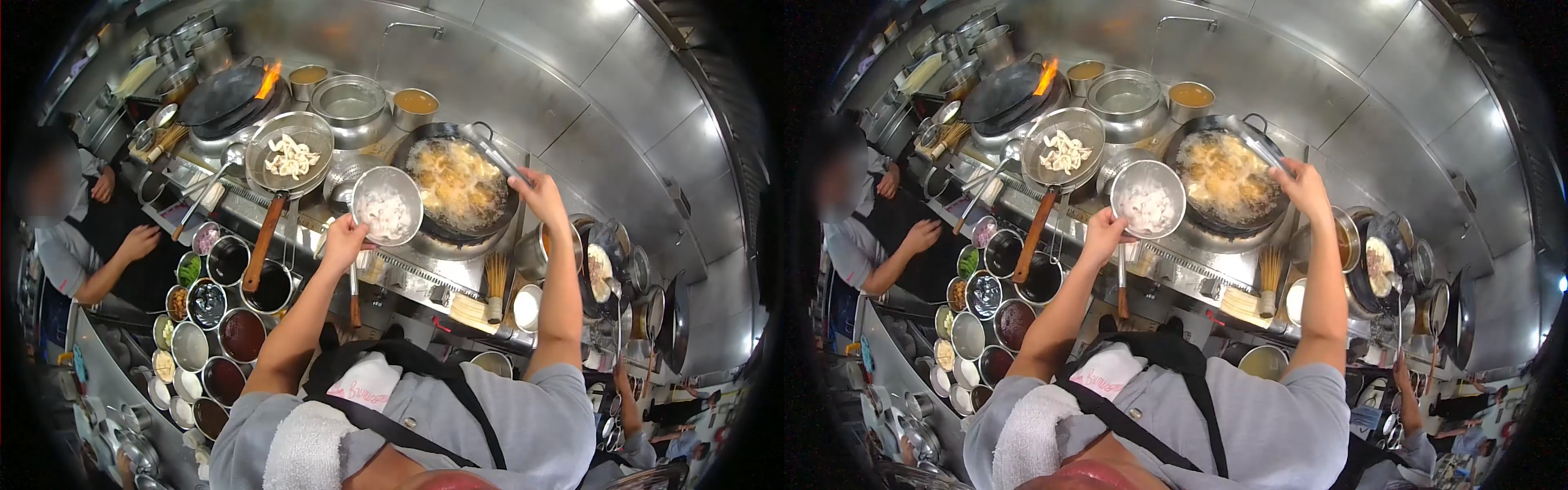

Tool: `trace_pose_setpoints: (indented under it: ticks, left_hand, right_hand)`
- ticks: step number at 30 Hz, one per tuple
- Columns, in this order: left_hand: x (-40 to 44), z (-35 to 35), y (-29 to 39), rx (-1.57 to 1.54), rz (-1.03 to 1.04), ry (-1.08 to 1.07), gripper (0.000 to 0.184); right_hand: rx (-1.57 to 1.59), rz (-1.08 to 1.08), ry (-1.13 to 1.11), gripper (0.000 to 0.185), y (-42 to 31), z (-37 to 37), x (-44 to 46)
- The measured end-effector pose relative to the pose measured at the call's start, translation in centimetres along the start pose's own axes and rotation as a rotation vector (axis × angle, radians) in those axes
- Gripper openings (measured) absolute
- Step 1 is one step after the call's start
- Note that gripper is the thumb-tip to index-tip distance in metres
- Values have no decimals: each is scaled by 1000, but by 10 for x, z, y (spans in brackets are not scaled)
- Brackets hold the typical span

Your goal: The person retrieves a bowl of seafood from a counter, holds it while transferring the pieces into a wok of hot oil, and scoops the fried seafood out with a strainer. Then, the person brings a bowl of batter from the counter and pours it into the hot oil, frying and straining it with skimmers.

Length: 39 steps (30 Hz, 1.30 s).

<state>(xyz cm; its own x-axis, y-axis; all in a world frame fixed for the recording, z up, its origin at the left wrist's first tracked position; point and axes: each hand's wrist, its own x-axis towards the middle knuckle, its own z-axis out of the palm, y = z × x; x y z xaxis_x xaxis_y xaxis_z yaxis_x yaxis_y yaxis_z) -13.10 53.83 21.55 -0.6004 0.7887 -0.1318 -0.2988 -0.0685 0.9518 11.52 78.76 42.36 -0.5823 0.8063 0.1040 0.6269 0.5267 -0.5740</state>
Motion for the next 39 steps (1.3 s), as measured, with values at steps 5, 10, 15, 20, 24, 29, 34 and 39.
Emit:
trace_pose_setpoints:
  ticks: [5,10,15,20,24,29,34,39]
  left_hand:
    - [0,18,17,-25,111,-15,11]
    - [-3,22,12,-53,88,-44,7]
    - [2,9,-4,-150,3,34,14]
    - [14,6,-14,-176,-63,49,15]
    - [18,11,-24,-142,-25,162,16]
    - [36,25,-24,-91,-32,150,12]
    - [67,41,-18,-43,-66,182,10]
    - [58,34,-16,-30,-76,123,13]
  right_hand:
    - [-358,-275,-223,46,-41,17,-76]
    - [-350,-219,-258,38,-41,57,-95]
    - [-250,-169,-267,38,-36,49,-99]
    - [-177,-116,-264,38,-46,33,-93]
    - [-204,-199,-187,38,-47,19,-76]
    - [-116,-381,-13,39,-43,3,-35]
    - [-216,-234,54,38,-65,-28,0]
    - [-363,-280,229,42,-23,10,70]
